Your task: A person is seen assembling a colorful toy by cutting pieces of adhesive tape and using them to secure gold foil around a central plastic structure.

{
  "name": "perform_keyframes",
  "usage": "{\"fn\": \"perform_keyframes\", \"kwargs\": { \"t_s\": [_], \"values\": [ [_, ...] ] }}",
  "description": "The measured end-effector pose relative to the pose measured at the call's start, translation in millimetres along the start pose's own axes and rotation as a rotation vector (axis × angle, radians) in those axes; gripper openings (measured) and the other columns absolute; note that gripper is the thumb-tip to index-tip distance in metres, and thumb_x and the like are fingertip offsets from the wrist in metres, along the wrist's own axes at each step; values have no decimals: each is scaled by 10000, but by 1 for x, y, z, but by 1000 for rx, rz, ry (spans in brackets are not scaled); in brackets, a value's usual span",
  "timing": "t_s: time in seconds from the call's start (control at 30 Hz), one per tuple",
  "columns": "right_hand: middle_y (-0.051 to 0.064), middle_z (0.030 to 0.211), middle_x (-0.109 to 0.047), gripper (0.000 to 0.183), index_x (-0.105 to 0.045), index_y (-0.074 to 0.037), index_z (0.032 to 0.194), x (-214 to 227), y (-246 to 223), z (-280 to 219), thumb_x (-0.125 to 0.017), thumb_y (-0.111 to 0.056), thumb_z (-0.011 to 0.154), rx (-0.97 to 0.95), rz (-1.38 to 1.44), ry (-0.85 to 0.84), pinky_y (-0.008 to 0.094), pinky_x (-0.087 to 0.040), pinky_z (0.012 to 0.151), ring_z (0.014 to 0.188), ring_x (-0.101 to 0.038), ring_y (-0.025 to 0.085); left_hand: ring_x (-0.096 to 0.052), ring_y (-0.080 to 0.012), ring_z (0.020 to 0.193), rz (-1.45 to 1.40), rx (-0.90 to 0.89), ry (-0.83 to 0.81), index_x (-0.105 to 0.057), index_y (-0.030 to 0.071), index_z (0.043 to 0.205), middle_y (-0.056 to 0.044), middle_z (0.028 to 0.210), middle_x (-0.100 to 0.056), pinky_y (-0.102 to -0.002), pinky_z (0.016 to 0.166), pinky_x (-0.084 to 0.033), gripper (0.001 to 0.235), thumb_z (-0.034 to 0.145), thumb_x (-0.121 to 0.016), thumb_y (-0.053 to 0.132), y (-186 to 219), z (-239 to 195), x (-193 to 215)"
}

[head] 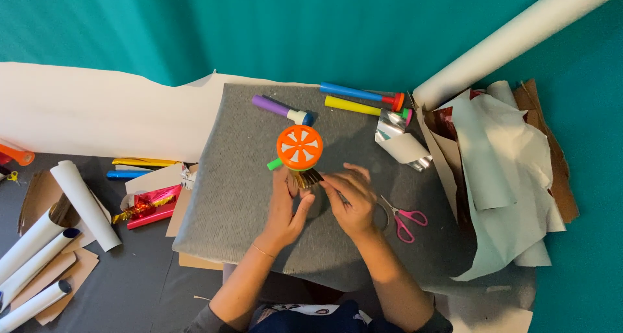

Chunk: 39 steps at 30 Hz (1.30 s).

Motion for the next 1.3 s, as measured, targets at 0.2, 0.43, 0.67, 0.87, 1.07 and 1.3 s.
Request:
{"fn": "perform_keyframes", "kwargs": {
  "t_s": [0.2,0.43,0.67,0.87,1.07,1.3],
  "values": [
    [28,787,-754,72,-796,-97,899,-4,3,0,-794,-28,877,154,-98,60,433,-511,990,706,-718,173,-472,-480,1324,-37,-1,0,-168,-36,1589,-258,1359,-505,-600,1127,-330,719,1007,-572,90,44,17,13],
    [45,819,-746,38,-768,-76,926,-4,7,1,-741,-50,924,62,-27,1,486,-465,1032,741,-718,208,-639,-317,946,-26,-31,19,-215,-73,1554,-113,904,-525,-494,983,-467,653,1021,-561,78,76,31,21],
    [61,844,-750,61,-754,-65,957,2,9,7,-719,-20,937,-100,108,-16,481,-445,1064,814,-731,224,-632,-207,802,-75,-25,8,-187,-95,1550,-45,791,-507,-429,942,-487,645,1020,-522,56,83,32,23],
    [67,846,-740,41,-754,-52,960,6,2,4,-737,-33,928,-190,122,27,471,-460,1052,827,-708,241,-671,-228,840,-31,-4,28,-224,-81,1532,-52,800,-553,-471,1002,-472,630,1011,-545,71,94,36,24],
    [26,828,-724,65,-774,-90,953,8,-18,2,-761,-57,900,-101,-33,52,457,-441,1049,771,-698,195,-671,-223,797,-36,15,49,-207,-67,1552,-101,817,-579,-465,910,-539,651,1012,-543,73,99,39,22],
    [-16,739,-661,61,-792,-120,937,2,-33,-6,-784,-89,885,-12,-181,110,451,-452,1011,640,-598,132,-679,-299,825,-18,22,71,-210,-83,1532,-149,843,-574,-492,870,-550,640,1008,-549,61,111,46,24]
  ]
}}
Point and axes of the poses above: each hand's wrist, its own z-axis towards the middle knuckle, its own x-axis out of the back of the hand, y = z × x, the point moved 3 cm from there along z, towards the middle knuckle
